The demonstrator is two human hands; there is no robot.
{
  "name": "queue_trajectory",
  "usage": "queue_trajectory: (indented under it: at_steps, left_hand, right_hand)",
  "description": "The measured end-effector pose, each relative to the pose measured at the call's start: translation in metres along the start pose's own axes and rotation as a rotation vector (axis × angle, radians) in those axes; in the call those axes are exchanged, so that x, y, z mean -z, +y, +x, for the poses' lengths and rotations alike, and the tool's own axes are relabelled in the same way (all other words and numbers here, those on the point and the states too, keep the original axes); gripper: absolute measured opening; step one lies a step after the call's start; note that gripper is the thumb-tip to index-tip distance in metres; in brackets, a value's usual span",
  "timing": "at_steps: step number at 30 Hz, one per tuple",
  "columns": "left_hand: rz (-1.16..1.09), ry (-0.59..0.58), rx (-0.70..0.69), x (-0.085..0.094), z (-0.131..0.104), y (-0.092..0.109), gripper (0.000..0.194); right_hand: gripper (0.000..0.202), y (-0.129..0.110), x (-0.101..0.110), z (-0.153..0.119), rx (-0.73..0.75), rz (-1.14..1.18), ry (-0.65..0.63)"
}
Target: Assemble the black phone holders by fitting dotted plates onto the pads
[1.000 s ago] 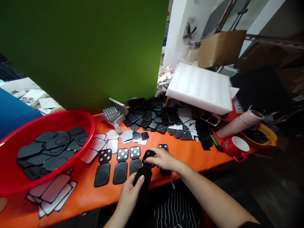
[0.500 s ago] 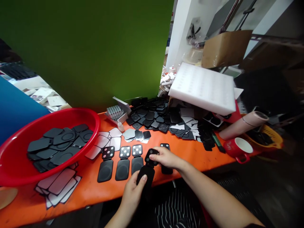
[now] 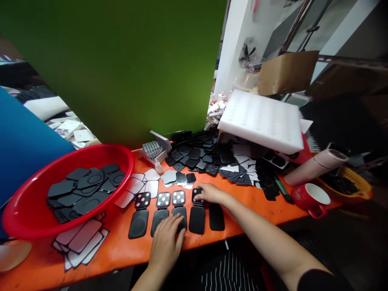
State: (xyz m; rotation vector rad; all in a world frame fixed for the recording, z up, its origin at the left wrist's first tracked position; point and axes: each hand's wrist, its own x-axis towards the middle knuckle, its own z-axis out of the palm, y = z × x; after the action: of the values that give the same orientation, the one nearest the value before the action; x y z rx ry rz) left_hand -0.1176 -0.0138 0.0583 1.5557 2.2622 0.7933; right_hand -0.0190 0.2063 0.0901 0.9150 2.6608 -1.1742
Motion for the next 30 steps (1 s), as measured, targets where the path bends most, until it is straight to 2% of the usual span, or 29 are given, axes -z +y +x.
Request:
queue_trajectory:
  at_steps: [4,9,11,14,17,19,21,24,27,30]
  left_hand:
    - [0.258,0.015,-0.034,-0.006,-0.004,-0.015,0.039]
    - [0.295,-0.029,-0.052,-0.012,-0.007,-0.02,0.037]
    - [0.275,-0.03,-0.05,-0.013,-0.009,-0.02,0.036]
    - [0.207,0.008,-0.052,-0.013,-0.012,-0.019,0.035]
    - [0.044,0.122,-0.011,-0.011,-0.015,-0.016,0.04]
    - [-0.161,0.173,0.097,-0.007,-0.015,-0.014,0.052]
    - [-0.487,0.118,0.264,-0.002,-0.014,-0.011,0.057]
    - [-0.888,-0.064,0.41,0.005,-0.011,-0.005,0.04]
    - [-0.949,-0.122,0.404,0.008,-0.01,0.0,0.031]
    - [-0.961,-0.121,0.446,0.004,-0.013,-0.001,0.031]
  right_hand:
    - [0.03,-0.022,-0.021,0.013,0.046,-0.135,0.109]
    - [0.04,-0.046,-0.05,0.031,0.056,-0.161,0.088]
    - [0.047,-0.047,-0.051,0.039,0.036,-0.143,0.08]
    - [0.049,-0.044,-0.039,0.046,0.038,-0.07,0.001]
    - [0.038,-0.041,-0.023,0.041,0.106,0.029,-0.129]
    - [0.03,-0.04,-0.018,0.029,0.172,0.128,-0.175]
    - [0.025,-0.04,-0.018,0.014,0.208,0.301,-0.177]
    - [0.028,-0.04,-0.023,-0.007,0.167,0.485,-0.27]
    - [0.03,-0.042,-0.028,-0.022,0.124,0.388,-0.324]
    - [0.025,-0.05,-0.034,-0.033,0.163,0.175,-0.153]
